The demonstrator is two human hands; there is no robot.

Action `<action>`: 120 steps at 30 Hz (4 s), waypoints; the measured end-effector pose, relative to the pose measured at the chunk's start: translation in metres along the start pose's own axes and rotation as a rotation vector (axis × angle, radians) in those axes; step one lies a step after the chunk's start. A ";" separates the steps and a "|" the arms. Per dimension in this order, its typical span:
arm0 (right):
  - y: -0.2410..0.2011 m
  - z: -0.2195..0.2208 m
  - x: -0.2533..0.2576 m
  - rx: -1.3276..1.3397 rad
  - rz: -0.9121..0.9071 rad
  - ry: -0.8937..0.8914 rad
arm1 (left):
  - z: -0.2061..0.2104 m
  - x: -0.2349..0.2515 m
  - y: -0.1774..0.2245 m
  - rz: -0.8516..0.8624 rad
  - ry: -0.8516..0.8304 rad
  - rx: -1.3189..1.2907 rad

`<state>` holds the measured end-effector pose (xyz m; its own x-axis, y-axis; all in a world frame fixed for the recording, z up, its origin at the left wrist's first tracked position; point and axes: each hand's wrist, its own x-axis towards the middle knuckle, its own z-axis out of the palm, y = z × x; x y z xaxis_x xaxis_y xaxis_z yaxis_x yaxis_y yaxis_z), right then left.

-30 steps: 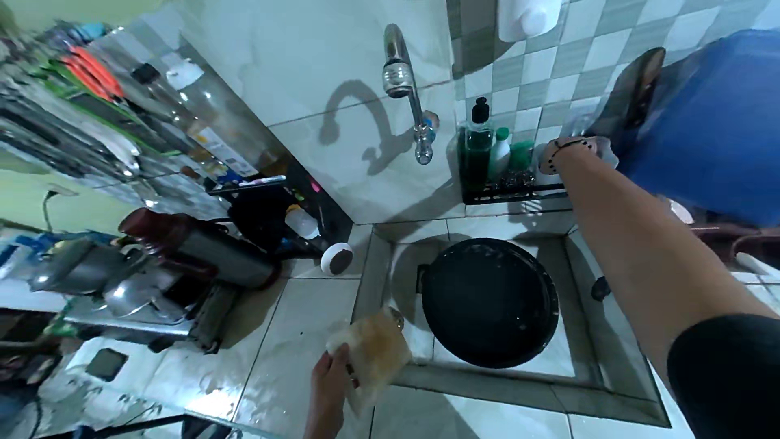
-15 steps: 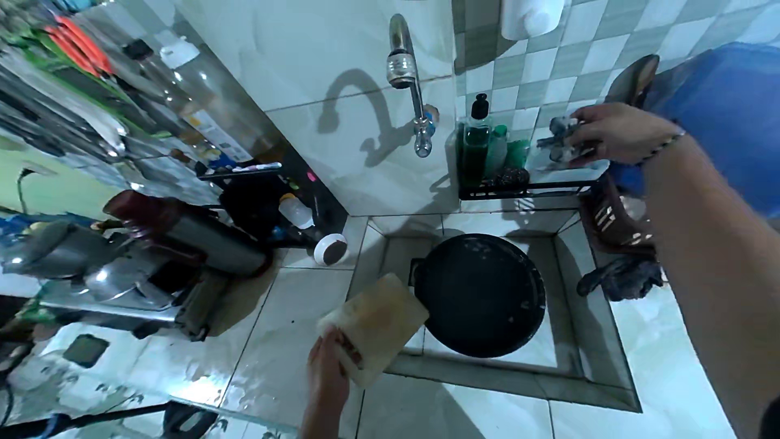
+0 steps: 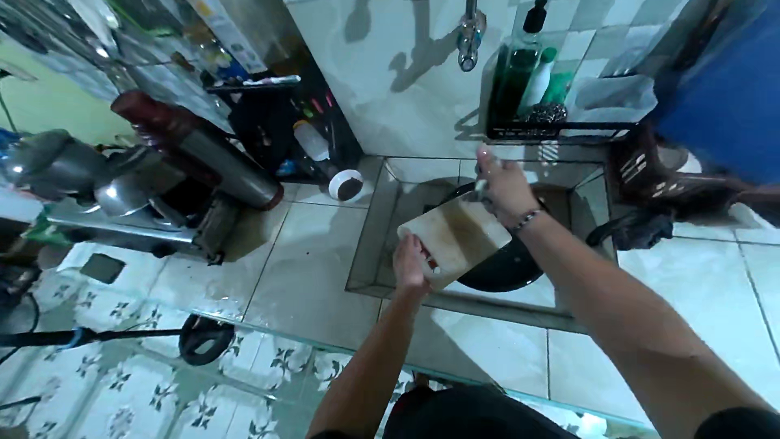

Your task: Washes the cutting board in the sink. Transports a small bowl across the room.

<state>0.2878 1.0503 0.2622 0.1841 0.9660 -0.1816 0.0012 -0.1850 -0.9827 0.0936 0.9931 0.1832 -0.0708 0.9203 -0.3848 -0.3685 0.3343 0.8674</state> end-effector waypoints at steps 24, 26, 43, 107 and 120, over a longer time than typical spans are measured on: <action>0.090 0.176 -0.074 -0.667 -0.526 0.230 | -0.058 0.013 0.041 0.022 -0.182 0.184; 0.094 0.165 -0.071 -0.700 -0.558 0.113 | -0.064 0.015 0.043 -0.034 -0.175 0.148; 0.069 0.021 -0.042 -0.169 -0.003 0.731 | -0.078 0.019 0.065 -0.012 -0.264 0.192; 0.074 0.037 -0.061 0.946 -0.132 1.167 | -0.096 -0.003 0.032 0.120 -0.760 0.554; 0.101 0.023 -0.096 0.330 -0.251 0.567 | -0.076 0.010 0.070 -0.511 -0.438 -0.112</action>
<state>0.2481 0.9434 0.1794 0.7016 0.7125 0.0105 -0.1707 0.1824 -0.9683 -0.0036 1.0102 0.2162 0.5106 0.6579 -0.5536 -0.3516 0.7473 0.5639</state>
